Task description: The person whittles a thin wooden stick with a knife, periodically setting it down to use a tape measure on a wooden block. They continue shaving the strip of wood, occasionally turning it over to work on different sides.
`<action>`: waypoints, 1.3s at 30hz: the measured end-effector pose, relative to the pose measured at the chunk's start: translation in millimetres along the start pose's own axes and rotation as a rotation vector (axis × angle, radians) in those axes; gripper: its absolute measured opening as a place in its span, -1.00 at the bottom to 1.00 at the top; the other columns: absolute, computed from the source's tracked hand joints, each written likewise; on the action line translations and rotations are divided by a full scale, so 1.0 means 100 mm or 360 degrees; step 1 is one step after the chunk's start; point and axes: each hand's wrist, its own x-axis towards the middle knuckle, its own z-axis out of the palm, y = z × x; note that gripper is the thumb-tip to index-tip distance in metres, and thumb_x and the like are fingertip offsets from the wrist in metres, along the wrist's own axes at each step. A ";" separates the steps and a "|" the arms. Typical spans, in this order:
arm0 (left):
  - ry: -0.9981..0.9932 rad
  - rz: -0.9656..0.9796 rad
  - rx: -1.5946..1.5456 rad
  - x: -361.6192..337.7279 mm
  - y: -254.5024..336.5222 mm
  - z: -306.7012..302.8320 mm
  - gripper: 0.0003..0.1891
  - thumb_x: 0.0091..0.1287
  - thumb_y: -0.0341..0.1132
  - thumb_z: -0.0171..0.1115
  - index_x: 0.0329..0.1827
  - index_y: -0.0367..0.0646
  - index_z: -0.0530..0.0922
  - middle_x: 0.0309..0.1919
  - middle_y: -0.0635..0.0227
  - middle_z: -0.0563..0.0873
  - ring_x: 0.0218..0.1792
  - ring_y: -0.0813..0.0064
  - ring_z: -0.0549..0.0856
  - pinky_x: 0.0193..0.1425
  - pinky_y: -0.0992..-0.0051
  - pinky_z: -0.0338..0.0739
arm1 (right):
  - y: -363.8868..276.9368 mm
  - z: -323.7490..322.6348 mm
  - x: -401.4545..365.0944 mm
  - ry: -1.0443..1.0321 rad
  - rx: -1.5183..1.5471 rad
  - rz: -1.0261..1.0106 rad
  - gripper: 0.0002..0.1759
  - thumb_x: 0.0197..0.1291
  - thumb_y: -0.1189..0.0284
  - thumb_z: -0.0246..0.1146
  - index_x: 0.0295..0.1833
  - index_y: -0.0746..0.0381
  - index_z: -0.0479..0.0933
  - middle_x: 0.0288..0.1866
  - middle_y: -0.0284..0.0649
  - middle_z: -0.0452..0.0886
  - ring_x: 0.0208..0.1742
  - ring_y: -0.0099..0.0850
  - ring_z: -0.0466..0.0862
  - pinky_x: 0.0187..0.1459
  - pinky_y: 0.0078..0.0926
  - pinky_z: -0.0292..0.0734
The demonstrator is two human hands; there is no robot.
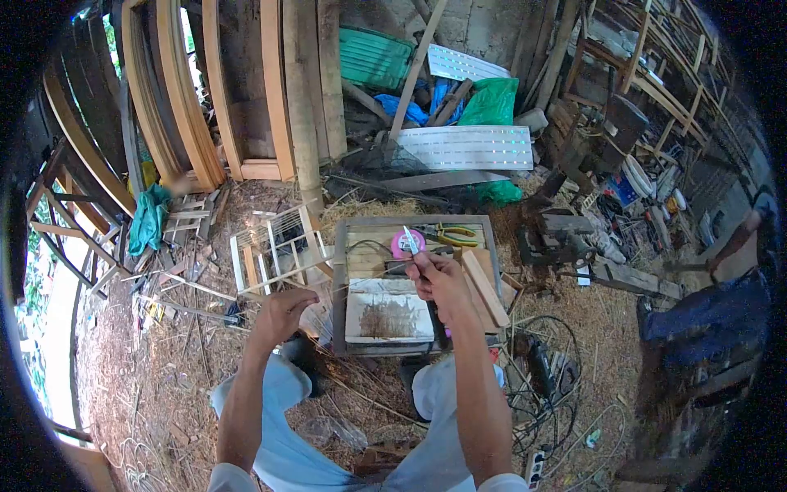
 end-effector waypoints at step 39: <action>0.0350 -0.0279 0.0133 -0.04 -0.21 -0.52 -0.87 0.20 -0.60 0.13 -0.27 -0.26 0.62 -0.36 0.13 0.71 -0.34 0.19 0.73 -0.31 0.38 0.58 | -0.27 -0.44 0.02 0.0598 -0.0139 -0.0326 -0.71 0.32 0.22 0.16 -0.14 0.25 0.57 -0.59 -0.53 0.36 -0.66 -0.76 0.23 -0.67 -0.75 0.07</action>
